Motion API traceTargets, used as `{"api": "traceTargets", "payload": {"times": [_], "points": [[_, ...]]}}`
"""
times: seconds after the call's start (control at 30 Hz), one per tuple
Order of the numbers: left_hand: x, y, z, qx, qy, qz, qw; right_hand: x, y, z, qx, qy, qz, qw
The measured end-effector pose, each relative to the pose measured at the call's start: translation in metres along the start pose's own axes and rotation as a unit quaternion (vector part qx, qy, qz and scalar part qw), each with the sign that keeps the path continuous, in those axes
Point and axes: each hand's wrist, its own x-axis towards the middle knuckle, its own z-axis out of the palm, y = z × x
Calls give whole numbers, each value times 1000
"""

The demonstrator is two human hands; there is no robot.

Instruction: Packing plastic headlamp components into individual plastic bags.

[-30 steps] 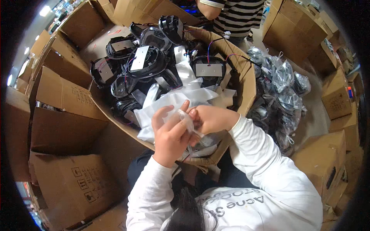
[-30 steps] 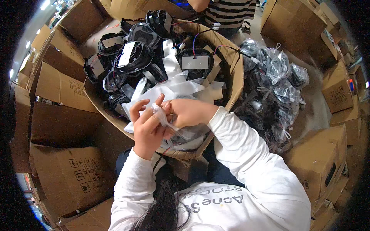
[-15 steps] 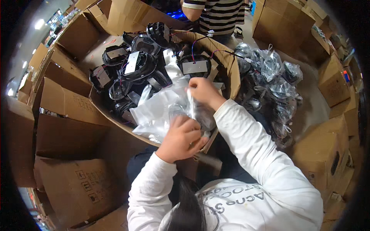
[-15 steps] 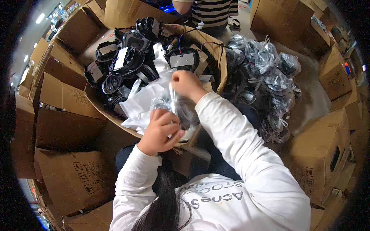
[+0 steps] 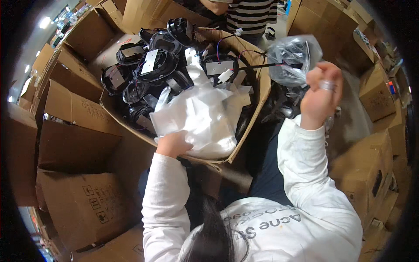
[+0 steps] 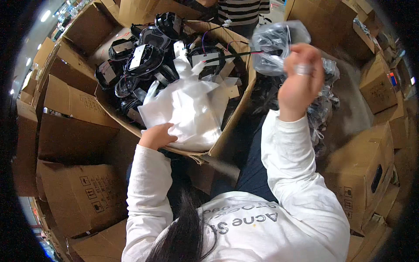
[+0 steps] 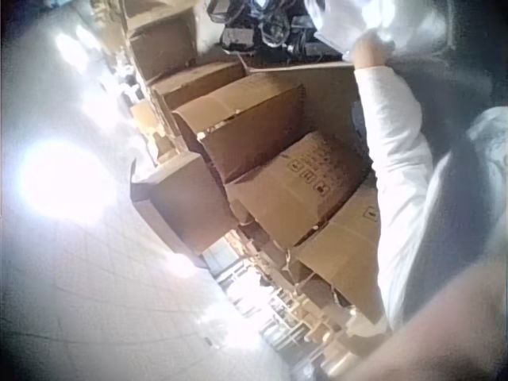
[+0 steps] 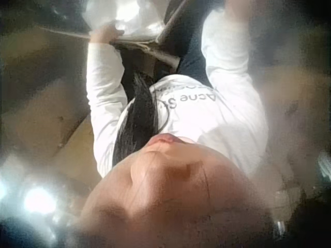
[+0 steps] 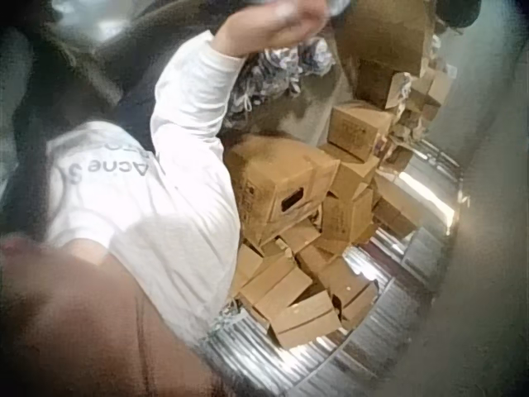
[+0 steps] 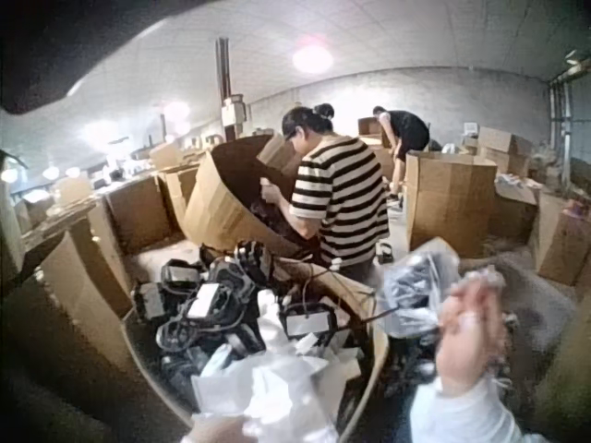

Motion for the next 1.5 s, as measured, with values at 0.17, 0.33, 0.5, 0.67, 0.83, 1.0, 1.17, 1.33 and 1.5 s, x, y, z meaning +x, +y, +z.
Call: {"api": "traceTargets", "payload": {"times": [0.17, 0.33, 0.5, 0.67, 0.83, 1.0, 1.17, 1.33, 1.5], "points": [[9, 7, -10, 30, -30, -30, 999, -24, 115, -15, -324, -204, 96, 919], [19, 16, -36, -159, 362, 58, 917, -33, 149, -37, -454, -335, 247, 788], [19, 29, -59, -337, 577, 149, 729, -50, 93, 20, -576, -320, -89, 747], [15, 28, -63, -486, 591, 168, 622, -76, 86, 59, -161, -601, 457, 636], [19, 26, -64, -483, 596, 169, 618, -104, 90, 93, -69, -610, 447, 651], [28, 8, -62, -447, 563, 105, 687, -87, 113, 103, 12, -450, 400, 799], [35, -3, -56, -465, 526, 109, 704, -90, 134, 105, -25, -461, 494, 736], [35, -2, -52, -308, 545, 126, 770, -89, 138, 96, 155, -346, 544, 749], [24, 9, -50, -284, 522, 153, 789, -101, 115, 92, 109, -334, 459, 816]]}}
